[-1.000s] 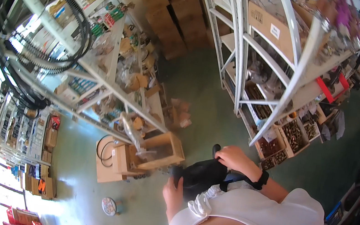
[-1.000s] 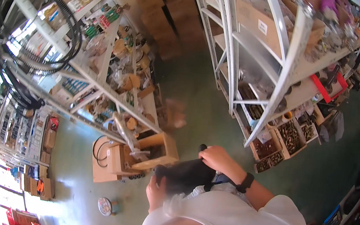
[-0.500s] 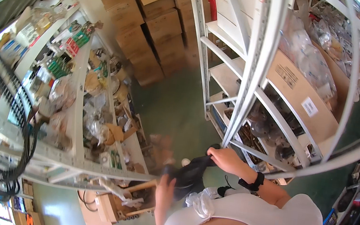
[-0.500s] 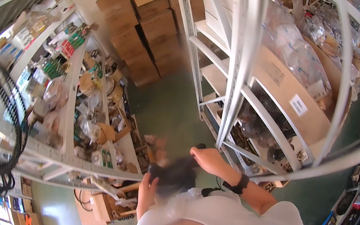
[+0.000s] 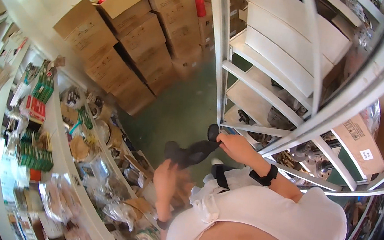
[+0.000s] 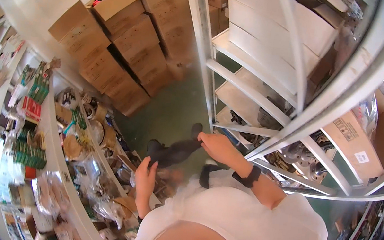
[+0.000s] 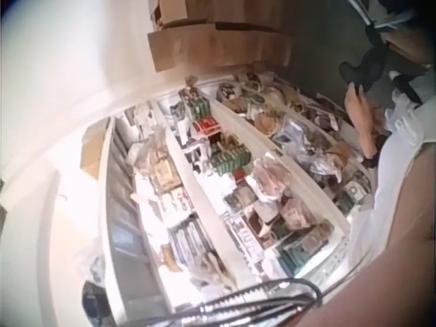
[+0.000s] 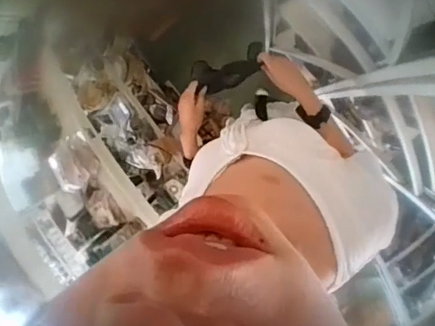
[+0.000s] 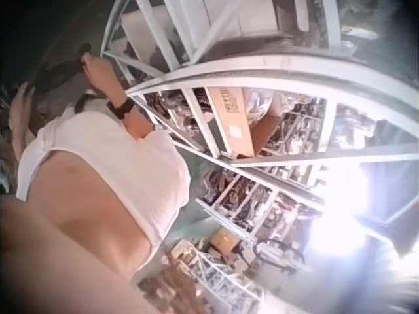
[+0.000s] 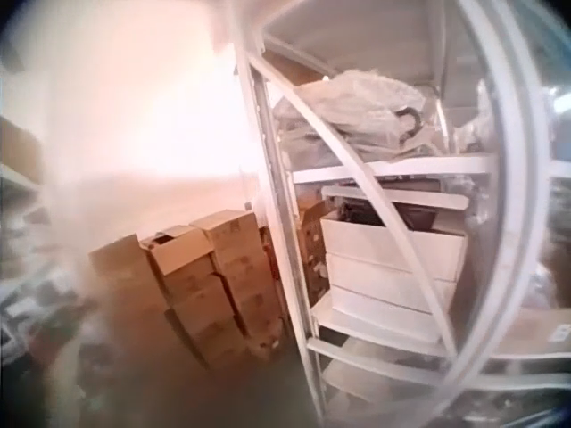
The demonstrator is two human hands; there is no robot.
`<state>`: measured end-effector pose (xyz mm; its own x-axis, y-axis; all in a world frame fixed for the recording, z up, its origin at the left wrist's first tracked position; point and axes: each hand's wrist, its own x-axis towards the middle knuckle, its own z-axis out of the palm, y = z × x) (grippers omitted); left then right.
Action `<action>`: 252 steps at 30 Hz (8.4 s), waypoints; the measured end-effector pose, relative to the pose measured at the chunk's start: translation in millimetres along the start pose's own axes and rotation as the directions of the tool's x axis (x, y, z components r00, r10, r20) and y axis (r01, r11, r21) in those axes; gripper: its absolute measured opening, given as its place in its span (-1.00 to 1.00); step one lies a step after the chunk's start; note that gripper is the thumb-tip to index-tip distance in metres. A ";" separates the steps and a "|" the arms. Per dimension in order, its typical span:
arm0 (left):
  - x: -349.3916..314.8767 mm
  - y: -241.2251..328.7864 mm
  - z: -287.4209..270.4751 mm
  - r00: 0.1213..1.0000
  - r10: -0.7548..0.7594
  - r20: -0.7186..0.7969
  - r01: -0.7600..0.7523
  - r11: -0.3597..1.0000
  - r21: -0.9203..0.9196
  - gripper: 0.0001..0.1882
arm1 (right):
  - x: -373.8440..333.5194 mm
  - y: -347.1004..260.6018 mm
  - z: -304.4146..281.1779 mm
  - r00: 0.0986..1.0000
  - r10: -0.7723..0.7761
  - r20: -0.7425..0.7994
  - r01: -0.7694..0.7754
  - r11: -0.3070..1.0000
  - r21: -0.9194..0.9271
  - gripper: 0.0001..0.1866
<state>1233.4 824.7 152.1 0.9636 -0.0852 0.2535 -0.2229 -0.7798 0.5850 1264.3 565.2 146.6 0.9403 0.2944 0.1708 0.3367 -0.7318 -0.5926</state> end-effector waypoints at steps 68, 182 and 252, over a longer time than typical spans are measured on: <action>791.1 189.2 371.4 0.763 0.637 0.111 -0.591 0.756 -0.280 -0.87 | 400.6 370.0 -213.5 0.320 0.515 -0.795 -0.785 0.614 0.083 -0.86; 1001.7 1122.0 1127.7 0.044 0.561 -0.827 -0.330 -0.773 -0.542 -0.57 | 381.9 1155.8 -806.8 0.055 -0.608 -0.792 -0.591 -0.659 0.465 -0.78; 921.9 964.2 1304.1 -0.703 0.455 -0.546 0.008 -0.763 -0.646 -0.57 | 283.0 1317.2 -667.9 -0.866 -0.228 -0.445 -0.212 -0.638 0.741 -0.71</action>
<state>2099.7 -814.5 -54.9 -0.8598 0.0436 0.5088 0.0819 0.9952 0.0531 2006.9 -726.0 -59.9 -0.8694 -0.3610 0.3375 -0.4506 0.8595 -0.2413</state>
